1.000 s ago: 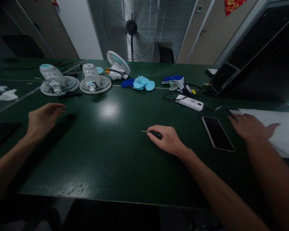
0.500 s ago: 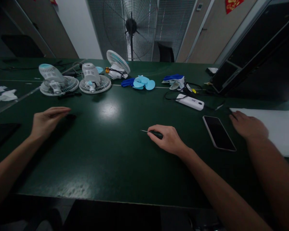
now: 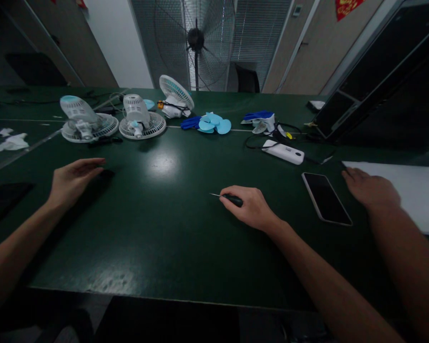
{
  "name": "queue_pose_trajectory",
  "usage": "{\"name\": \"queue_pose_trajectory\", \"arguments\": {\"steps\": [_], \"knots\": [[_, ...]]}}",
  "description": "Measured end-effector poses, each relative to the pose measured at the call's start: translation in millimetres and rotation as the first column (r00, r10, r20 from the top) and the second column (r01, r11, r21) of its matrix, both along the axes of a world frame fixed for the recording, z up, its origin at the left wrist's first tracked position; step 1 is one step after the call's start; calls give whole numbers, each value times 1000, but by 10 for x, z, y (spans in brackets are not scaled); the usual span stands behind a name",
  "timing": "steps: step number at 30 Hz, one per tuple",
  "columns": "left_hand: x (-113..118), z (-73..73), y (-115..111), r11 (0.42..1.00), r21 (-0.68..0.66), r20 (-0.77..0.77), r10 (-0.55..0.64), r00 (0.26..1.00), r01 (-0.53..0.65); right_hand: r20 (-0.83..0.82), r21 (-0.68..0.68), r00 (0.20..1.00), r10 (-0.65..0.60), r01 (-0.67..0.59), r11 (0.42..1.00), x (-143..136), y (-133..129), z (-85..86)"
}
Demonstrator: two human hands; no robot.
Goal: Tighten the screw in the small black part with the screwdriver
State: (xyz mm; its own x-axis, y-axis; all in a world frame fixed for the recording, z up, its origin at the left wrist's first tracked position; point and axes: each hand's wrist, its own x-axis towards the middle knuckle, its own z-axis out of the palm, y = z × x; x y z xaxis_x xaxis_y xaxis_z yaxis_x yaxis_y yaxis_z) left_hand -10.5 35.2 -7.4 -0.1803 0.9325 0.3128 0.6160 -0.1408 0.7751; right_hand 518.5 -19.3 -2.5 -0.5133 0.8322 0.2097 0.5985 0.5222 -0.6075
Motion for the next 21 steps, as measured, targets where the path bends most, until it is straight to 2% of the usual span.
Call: {"name": "queue_pose_trajectory", "arguments": {"steps": [10,21], "knots": [[-56,-18,17,998,-54,-34,-15,999,13,9,-8,1000,-1,1,1000,14,12,-25],[-42,45,-17,992,-111,6,-60,998,60,-3,4,1000,15,-15,1000,7,7,-2]]}}
